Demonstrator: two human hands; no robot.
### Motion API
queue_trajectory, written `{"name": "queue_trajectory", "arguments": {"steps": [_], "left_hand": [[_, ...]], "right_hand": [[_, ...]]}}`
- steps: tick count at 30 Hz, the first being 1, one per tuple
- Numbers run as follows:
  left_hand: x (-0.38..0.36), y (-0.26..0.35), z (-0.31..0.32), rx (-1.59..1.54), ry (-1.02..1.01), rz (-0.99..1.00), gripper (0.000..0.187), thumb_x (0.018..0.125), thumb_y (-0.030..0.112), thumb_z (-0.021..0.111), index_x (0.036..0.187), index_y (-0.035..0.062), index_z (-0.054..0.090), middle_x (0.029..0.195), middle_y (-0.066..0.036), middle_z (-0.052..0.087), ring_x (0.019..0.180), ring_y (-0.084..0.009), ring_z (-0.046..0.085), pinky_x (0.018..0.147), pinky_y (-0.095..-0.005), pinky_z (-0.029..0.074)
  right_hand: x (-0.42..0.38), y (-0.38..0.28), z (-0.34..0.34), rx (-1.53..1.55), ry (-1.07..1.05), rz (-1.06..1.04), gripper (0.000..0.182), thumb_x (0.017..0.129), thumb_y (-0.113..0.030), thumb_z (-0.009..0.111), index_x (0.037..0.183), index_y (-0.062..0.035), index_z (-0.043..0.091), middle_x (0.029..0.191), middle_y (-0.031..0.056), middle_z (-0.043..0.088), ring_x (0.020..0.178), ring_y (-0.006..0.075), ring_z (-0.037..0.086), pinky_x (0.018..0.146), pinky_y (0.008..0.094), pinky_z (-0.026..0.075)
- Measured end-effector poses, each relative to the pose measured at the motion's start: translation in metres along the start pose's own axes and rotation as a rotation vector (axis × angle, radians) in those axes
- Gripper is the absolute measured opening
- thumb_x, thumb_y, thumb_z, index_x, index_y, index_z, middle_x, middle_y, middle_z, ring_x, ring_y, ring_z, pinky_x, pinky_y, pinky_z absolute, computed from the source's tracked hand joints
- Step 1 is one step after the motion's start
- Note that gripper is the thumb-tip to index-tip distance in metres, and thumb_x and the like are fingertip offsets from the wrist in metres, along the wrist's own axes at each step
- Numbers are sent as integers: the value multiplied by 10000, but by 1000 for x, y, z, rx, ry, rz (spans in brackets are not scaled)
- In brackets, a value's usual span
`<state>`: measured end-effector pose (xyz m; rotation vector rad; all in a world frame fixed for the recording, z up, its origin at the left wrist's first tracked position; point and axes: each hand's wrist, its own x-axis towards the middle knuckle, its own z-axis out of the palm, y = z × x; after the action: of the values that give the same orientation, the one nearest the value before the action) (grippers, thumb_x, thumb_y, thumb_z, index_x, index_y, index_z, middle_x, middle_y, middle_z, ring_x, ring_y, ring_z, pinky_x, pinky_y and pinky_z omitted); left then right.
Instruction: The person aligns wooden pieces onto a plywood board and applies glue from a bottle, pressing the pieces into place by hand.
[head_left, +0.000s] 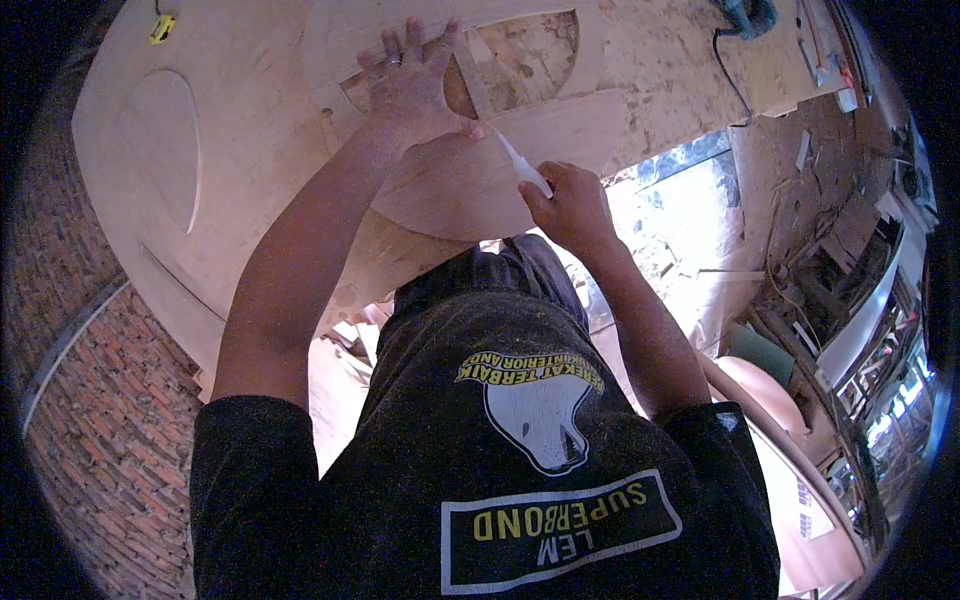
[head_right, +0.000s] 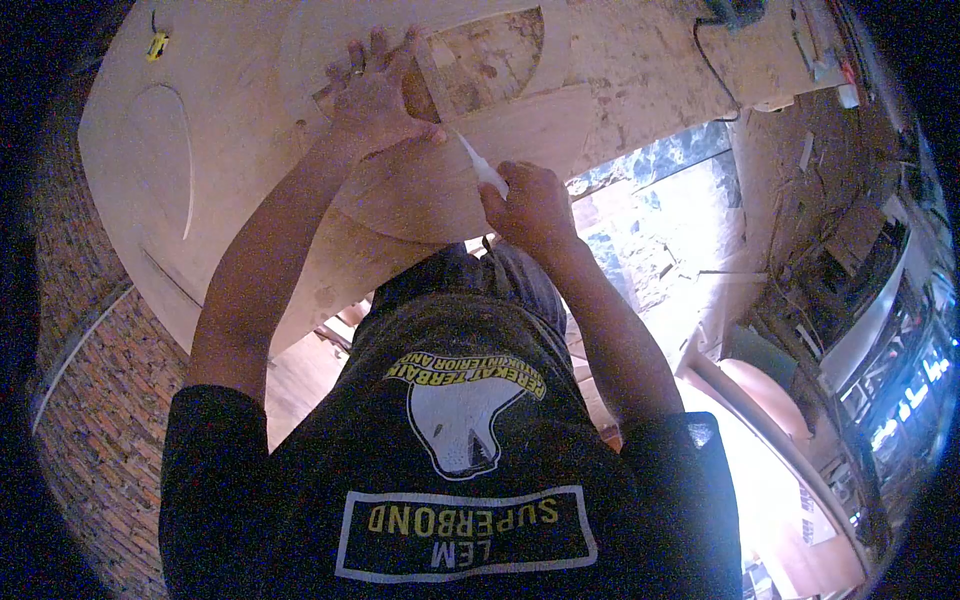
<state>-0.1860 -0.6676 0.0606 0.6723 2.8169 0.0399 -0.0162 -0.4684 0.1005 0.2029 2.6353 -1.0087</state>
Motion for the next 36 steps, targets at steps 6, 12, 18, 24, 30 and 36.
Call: {"name": "queue_trajectory", "arguments": {"steps": [6,12,18,24,30,36], "left_hand": [[-1,-3,6,-123,93,36,1469,492,657,930,1663,299,118,1686,-284,135,1523,-575,116,1171,-755,145],[0,-4,7,-27,14,7,1517,483,810,844,1668,300,46,1711,-238,73,1550,-517,97,1164,-764,127],[-2,-3,4,-48,21,10,1513,486,796,854,1668,303,48,1711,-238,68,1552,-514,90,1166,-763,123],[-1,-5,6,-82,26,10,1515,478,790,861,1667,301,59,1713,-232,59,1555,-509,78,1169,-764,115],[0,-6,9,-94,43,19,1501,475,753,883,1666,294,93,1706,-248,79,1546,-530,83,1162,-772,126],[-3,-6,6,-129,73,30,1472,476,688,917,1662,281,148,1698,-265,111,1534,-560,87,1152,-774,154]], "right_hand": [[-1,0,4,7,42,8,289,870,-291,690,857,-2,699,811,257,677,791,467,678,740,544,543],[-1,-1,3,10,46,9,283,866,-289,689,848,-7,703,815,253,678,793,459,681,740,538,545],[-1,-2,3,10,49,2,269,859,-278,689,856,-9,707,820,242,682,799,450,683,743,533,546],[-1,-5,2,-8,63,0,270,861,-275,682,859,-6,710,823,241,684,813,451,685,752,532,549],[-1,-2,0,-51,42,22,275,864,-283,683,873,-10,717,829,246,688,819,455,686,765,533,549],[-1,3,1,-48,70,26,302,879,-301,684,890,-2,721,833,247,693,819,451,689,767,532,550]]}}
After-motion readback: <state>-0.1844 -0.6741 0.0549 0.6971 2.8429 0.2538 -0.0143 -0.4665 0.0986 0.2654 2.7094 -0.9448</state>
